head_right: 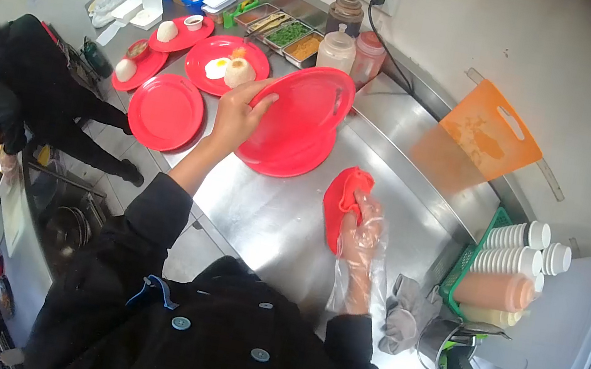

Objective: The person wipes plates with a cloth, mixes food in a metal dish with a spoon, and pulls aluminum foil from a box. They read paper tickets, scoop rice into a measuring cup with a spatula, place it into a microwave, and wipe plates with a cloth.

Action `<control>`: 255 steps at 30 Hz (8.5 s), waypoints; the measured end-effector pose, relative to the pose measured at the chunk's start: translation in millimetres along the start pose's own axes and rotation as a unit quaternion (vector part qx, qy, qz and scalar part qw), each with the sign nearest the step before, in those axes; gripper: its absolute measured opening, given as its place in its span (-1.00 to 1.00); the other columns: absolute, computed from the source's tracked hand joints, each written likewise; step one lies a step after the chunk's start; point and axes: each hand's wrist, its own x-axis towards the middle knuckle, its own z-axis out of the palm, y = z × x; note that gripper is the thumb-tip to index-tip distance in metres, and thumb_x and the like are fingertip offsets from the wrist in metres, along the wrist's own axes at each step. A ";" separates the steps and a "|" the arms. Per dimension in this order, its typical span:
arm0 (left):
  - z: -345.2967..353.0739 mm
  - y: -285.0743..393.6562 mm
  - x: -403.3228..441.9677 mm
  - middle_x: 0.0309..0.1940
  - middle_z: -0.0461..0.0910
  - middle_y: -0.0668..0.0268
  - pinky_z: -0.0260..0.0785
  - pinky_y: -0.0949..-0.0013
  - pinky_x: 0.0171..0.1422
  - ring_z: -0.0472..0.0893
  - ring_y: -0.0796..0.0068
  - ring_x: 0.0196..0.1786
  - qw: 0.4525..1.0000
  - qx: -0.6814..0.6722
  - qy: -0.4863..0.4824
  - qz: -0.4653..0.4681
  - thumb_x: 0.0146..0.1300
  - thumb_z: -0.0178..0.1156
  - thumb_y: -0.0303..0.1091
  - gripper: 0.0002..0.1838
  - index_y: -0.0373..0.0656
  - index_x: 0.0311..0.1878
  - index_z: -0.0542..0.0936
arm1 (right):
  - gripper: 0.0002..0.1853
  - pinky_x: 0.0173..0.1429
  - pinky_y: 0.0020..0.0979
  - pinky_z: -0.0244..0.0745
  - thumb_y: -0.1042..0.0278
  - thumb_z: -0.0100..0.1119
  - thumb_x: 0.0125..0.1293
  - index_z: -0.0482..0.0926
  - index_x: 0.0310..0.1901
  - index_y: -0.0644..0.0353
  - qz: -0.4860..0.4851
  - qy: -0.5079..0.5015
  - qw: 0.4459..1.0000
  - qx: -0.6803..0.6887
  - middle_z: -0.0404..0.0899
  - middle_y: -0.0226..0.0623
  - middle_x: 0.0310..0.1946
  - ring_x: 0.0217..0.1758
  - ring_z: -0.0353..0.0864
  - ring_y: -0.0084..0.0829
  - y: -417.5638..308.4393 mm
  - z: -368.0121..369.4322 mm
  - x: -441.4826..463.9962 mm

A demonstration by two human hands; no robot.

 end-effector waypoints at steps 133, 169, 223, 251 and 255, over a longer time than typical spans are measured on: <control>-26.5 -93.5 -143.7 0.02 0.41 0.11 0.43 0.35 -0.01 0.46 0.34 0.04 0.889 -0.223 -0.202 -0.344 0.23 0.16 -0.30 -0.53 -0.29 0.12 0.26 | -0.09 0.32 -0.12 0.10 0.13 0.36 -0.11 0.13 0.29 0.18 0.289 0.070 0.897 0.326 0.15 0.05 0.23 0.29 0.15 -0.04 -86.6 -30.7 -102.4; -190.3 -54.5 -123.6 0.10 0.41 0.19 0.24 0.40 0.20 0.41 0.45 0.12 0.822 -0.332 0.348 -0.305 0.40 -0.10 -0.18 -0.54 -0.30 0.23 0.26 | -0.44 0.37 -0.22 0.11 0.51 0.19 -0.03 0.44 0.11 0.10 -0.043 -0.108 0.956 0.271 0.29 -0.16 0.23 0.33 0.20 -0.14 -82.0 167.9 101.5; -161.1 -4.6 -88.4 -0.15 0.58 0.24 0.39 0.49 -0.04 0.53 0.58 -0.13 0.835 -0.379 0.173 -0.360 0.32 0.08 -0.31 -0.70 -0.35 -0.03 0.52 | -0.66 0.37 0.15 -0.12 0.30 0.05 0.08 0.54 -0.11 0.24 -0.282 0.011 0.908 -0.309 0.10 -0.16 0.33 0.38 0.04 -0.11 -235.9 187.8 100.0; -145.5 -47.1 -56.4 -0.13 0.56 0.22 0.37 0.43 -0.01 0.53 0.50 -0.12 0.890 -0.273 0.185 -0.316 0.27 0.14 -0.26 -0.63 -0.32 0.03 0.46 | -0.68 -0.03 -0.42 0.44 0.37 0.08 0.27 0.39 0.04 0.17 0.190 0.033 0.761 0.620 0.51 -0.37 -0.20 -0.11 0.51 -0.45 -199.0 160.3 68.6; -87.7 -7.2 -67.0 0.31 0.13 0.08 0.08 0.31 0.34 0.21 0.35 0.31 0.818 -0.392 0.315 -0.280 0.30 0.07 -0.10 -0.27 -0.29 0.35 -0.01 | -0.77 -0.21 -0.45 0.44 0.22 0.15 0.23 0.49 -0.11 0.07 0.241 -0.058 0.806 0.537 0.50 -0.42 -0.32 -0.27 0.46 -0.51 -178.9 212.0 33.7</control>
